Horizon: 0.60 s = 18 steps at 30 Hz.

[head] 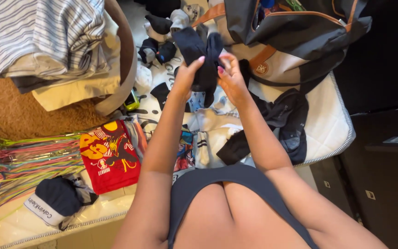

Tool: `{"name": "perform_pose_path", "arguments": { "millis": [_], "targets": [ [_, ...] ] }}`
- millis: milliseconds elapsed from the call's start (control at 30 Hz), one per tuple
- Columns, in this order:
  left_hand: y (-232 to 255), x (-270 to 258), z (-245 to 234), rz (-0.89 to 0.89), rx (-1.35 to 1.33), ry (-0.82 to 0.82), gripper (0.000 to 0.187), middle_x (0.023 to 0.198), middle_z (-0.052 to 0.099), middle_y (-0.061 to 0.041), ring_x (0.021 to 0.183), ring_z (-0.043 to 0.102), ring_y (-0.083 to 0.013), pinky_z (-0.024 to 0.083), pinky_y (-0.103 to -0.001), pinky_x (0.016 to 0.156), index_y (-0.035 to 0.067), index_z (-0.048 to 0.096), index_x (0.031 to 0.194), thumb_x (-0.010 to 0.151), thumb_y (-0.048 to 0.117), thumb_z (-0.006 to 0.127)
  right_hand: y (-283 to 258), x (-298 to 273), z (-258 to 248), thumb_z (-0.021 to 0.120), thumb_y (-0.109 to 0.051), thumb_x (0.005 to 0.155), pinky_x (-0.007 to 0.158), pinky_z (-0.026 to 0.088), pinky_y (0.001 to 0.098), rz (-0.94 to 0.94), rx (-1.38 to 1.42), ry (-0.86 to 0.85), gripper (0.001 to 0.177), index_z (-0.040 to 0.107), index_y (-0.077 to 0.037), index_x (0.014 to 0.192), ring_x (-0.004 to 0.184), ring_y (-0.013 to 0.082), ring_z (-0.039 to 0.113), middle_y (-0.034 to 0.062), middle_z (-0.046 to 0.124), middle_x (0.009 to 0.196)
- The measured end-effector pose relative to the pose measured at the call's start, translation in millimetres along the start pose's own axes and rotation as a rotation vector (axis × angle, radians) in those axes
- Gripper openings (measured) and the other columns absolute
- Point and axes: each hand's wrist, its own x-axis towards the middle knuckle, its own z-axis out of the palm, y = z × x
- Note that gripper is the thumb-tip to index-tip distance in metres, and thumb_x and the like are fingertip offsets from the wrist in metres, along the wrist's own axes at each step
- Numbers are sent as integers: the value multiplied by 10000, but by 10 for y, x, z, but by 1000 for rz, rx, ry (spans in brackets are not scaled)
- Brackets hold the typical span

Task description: Folding and organizing socks and underwear on a bed.

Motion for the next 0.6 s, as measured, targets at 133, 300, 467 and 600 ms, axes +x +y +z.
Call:
{"name": "perform_pose_path", "arguments": {
  "millis": [133,300,467,600],
  "targets": [
    [407,-310,162,269,-614,-149,519,1307,640,-137,1139,672,-248,545,-390,1010,18,509,1414,946,84,723,-172,-270,289,715,-6,941,939,570,328,-157,-47,-209,868,171,-305,1547,1024,128,630,9,548,1411],
    [690,-456,287,461,-663,-288,446,1235,612,-102,953,626,-183,512,-348,806,100,551,1462,1038,37,677,102,-211,-231,722,-35,939,911,565,300,-115,-483,-216,669,313,-166,1452,996,119,675,83,683,1180],
    [468,-161,147,378,-12,-60,259,1070,711,-45,986,603,-100,497,-267,898,-39,745,1200,1090,179,659,-653,-685,-440,648,-186,1103,915,482,247,-183,-412,-155,216,656,30,1102,1007,107,587,15,654,1017],
    [270,-271,37,408,-165,-33,285,1031,738,-44,905,651,-134,538,-286,832,-25,711,1187,1039,201,619,-729,-833,-320,623,-239,1058,936,485,219,33,-643,-337,237,683,-28,1149,1056,89,613,3,688,1086]
  ]
}}
